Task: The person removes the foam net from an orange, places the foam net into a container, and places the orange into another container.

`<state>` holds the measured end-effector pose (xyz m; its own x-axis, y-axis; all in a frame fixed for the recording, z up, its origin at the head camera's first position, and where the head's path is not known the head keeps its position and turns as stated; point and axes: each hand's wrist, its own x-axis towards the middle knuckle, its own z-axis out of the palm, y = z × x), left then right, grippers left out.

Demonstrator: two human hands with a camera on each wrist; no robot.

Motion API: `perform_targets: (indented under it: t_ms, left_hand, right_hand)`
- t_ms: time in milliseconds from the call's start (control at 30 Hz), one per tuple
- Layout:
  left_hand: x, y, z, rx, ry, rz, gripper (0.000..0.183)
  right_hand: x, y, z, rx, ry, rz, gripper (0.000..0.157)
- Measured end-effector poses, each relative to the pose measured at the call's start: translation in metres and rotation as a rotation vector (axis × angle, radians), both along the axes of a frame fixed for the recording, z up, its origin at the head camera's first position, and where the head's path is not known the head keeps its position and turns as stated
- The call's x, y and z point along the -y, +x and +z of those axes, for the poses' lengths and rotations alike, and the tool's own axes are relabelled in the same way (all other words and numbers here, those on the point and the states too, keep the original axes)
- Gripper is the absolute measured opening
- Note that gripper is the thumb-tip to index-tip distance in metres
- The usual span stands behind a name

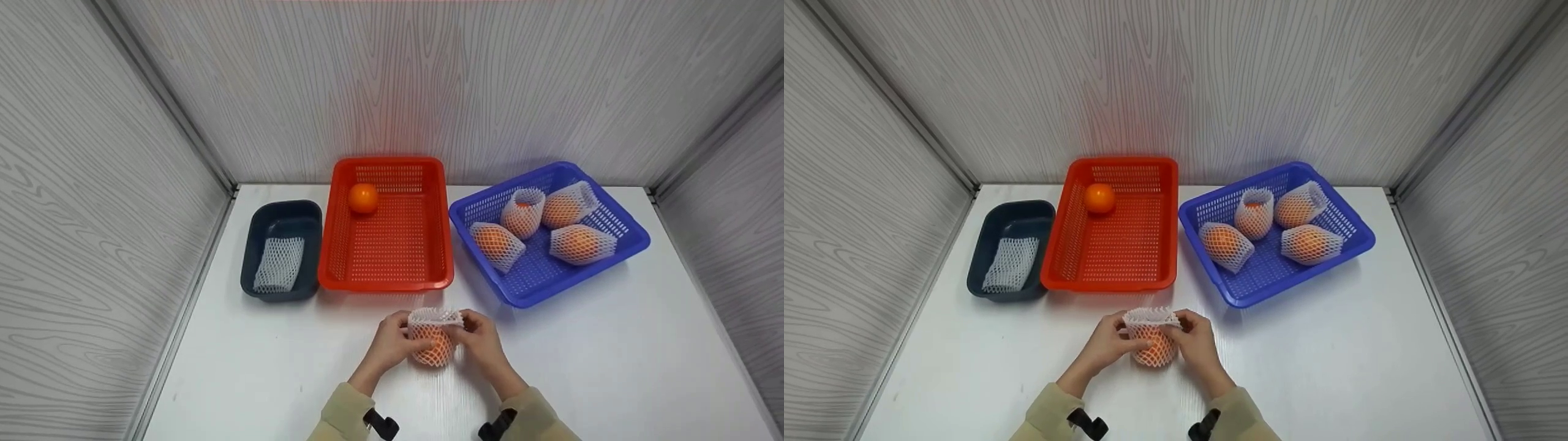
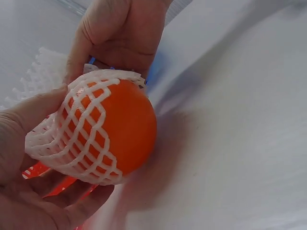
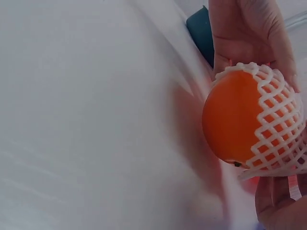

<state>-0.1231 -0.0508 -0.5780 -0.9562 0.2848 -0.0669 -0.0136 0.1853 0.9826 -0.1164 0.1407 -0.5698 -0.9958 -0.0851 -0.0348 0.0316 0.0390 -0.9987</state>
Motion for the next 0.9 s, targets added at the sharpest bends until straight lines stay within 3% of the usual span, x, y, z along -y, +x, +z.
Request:
perform_targets:
  t_ms: [100,233,367,500,733,833,900]
  left_hand:
    - [-0.002,-0.005,-0.013,-0.102,-0.055,0.027,0.027]
    - [-0.004,-0.007,-0.013,-0.217,-0.124,0.076,0.011]
    - [-0.005,-0.007,-0.012,-0.258,-0.124,0.123,0.011]
    - [-0.005,-0.006,-0.013,-0.230,-0.089,0.138,0.013]
    - [-0.001,-0.004,-0.015,-0.074,-0.075,0.070,0.038]
    - [0.000,-0.003,-0.016,-0.013,-0.098,0.056,0.043]
    - [0.001,-0.003,-0.017,-0.018,-0.107,0.072,0.039]
  right_hand:
    - [-0.001,-0.002,0.002,-0.069,0.003,0.052,0.017]
    - [-0.004,-0.003,0.002,-0.145,0.018,0.123,0.026]
    - [-0.008,-0.002,0.000,-0.106,0.069,0.181,0.039]
    - [-0.010,-0.002,-0.002,-0.065,0.070,0.197,0.035]
    - [-0.008,-0.003,-0.002,-0.073,0.060,0.086,0.017]
    - [-0.008,-0.002,-0.004,-0.061,0.044,0.086,0.021]
    - [-0.009,-0.002,-0.005,-0.050,0.034,0.124,0.032]
